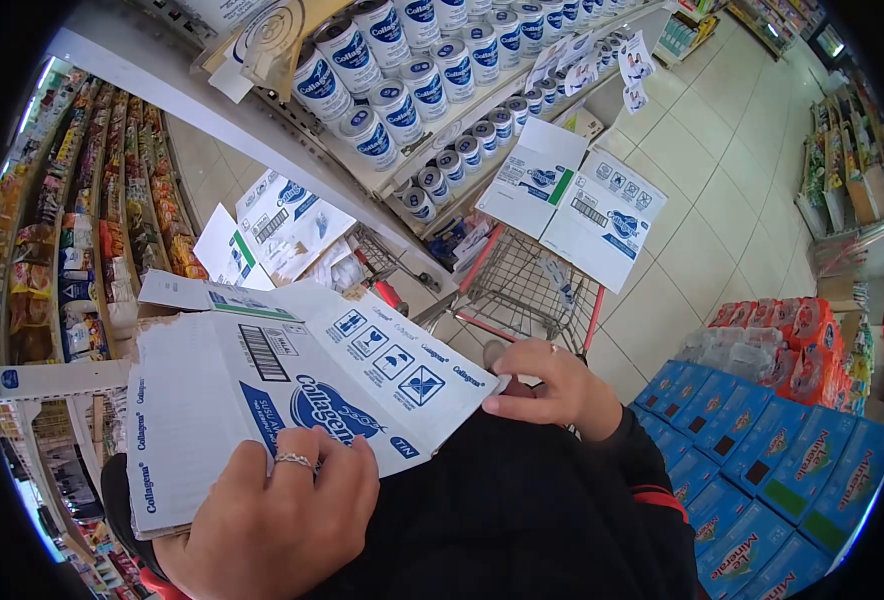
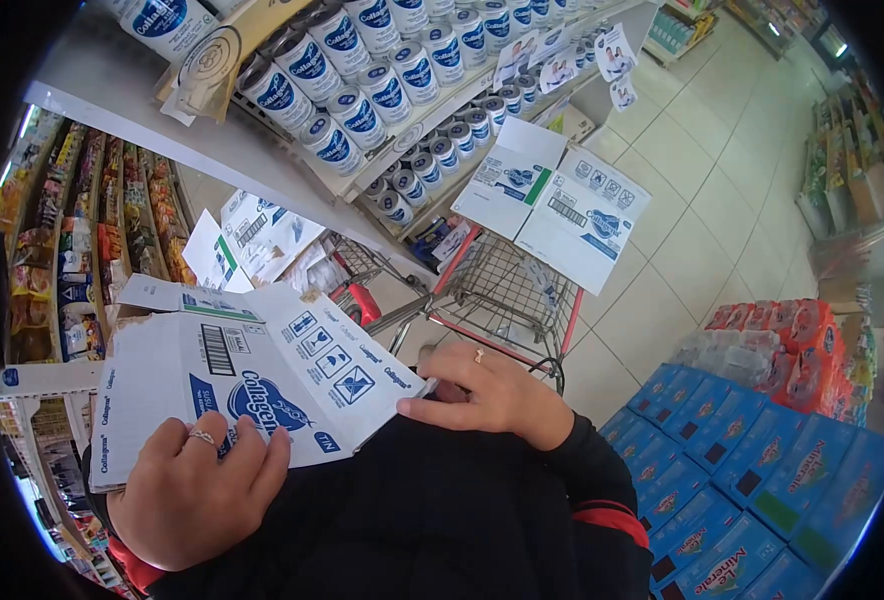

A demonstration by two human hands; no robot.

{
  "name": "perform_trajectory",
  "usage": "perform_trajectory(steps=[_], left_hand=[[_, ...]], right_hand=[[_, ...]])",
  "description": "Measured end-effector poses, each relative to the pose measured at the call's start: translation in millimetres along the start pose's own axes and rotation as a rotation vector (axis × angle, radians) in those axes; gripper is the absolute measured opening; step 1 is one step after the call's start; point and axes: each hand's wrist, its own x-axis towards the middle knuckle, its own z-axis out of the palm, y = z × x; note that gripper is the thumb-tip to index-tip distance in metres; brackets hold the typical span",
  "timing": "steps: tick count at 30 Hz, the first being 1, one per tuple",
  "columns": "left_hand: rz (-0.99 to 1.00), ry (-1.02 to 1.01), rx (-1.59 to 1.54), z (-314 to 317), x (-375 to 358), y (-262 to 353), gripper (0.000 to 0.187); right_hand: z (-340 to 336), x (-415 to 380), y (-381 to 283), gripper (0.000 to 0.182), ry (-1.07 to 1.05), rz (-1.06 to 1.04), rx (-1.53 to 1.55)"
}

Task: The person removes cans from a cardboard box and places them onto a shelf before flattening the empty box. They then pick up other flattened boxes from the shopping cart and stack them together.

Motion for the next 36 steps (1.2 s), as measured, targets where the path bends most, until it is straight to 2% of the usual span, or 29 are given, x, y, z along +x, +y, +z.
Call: perform_trajectory(steps=[2,6,9,11,12,14,16,18,19,21,22,24,25,27,30,33,35,36], left_hand=[[-0.006,0.009,-0.008,1.0,-1.0,-0.4,0.022],[0.002,0.008,-0.015,1.6,-1.6,-1.7,0.021],[0.009,0.030,-0.012,2.8,-1.5,-1.4,0.020],[0.073,0.070,-0.023,3.2,-0.7,-2.0,0.016],[0.076,0.070,-0.022,3.5,-0.3,-1.1,0.016],[0.077,0.109,-0.024,4.5,0.0,2.2,0.012],[0.099,0.129,-0.016,6.1,0.9,2.5,0.011],[0.124,0.148,-0.013,5.2,1.4,3.8,0.010],[0.096,0.108,-0.031,3.0,1.4,5.6,0.011],[0.073,0.067,-0.044,2.4,1.9,6.5,0.012],[0.075,0.105,0.003,4.6,3.0,4.8,0.013],[0.071,0.145,0.053,10.2,5.0,2.1,0.013],[0.093,0.140,0.030,13.7,5.9,1.0,0.014],[0.118,0.135,0.007,15.3,4.5,0.8,0.014],[0.132,0.180,-0.038,14.4,0.4,2.1,0.014],[0.129,0.089,-0.055,13.5,-3.5,2.6,0.014],[0.096,0.174,-0.040,16.0,-3.6,2.8,0.012],[0.096,0.179,-0.033,14.9,-2.6,2.4,0.012]], right_hand=[[-0.3,3.2,1.3,0.027,0.040,-0.088,-0.058],[-5.4,5.5,-1.3,0.026,0.030,-0.065,-0.026],[-6.3,5.7,-4.4,0.016,-0.005,-0.015,0.018],[-3.2,13.5,-0.9,0.009,0.055,0.031,0.241],[-1.7,15.5,0.8,0.009,0.057,0.033,0.239],[1.7,16.0,3.6,0.008,-0.096,0.240,0.822],[2.0,16.6,3.2,0.009,-0.131,0.269,0.797],[0.6,26.1,-4.6,0.006,-0.266,0.586,0.674],[4.0,27.1,-2.8,0.006,-0.263,0.589,0.672],[15.3,25.0,6.7,0.007,-0.085,0.894,0.461],[21.0,20.4,13.9,0.007,-0.078,0.893,0.459],[33.9,8.8,35.2,0.011,0.091,1.144,0.712],[37.6,4.6,45.6,0.011,0.092,1.140,0.711],[42.4,-6.5,67.8,0.011,0.380,1.206,0.695],[29.7,-48.6,126.9,0.012,0.587,1.286,0.227],[4.5,-122.1,174.9,0.014,0.767,1.403,-0.182],[9.6,-193.5,205.5,0.014,0.515,1.302,-0.610],[19.5,-208.1,210.4,0.014,0.522,1.298,-0.613]])
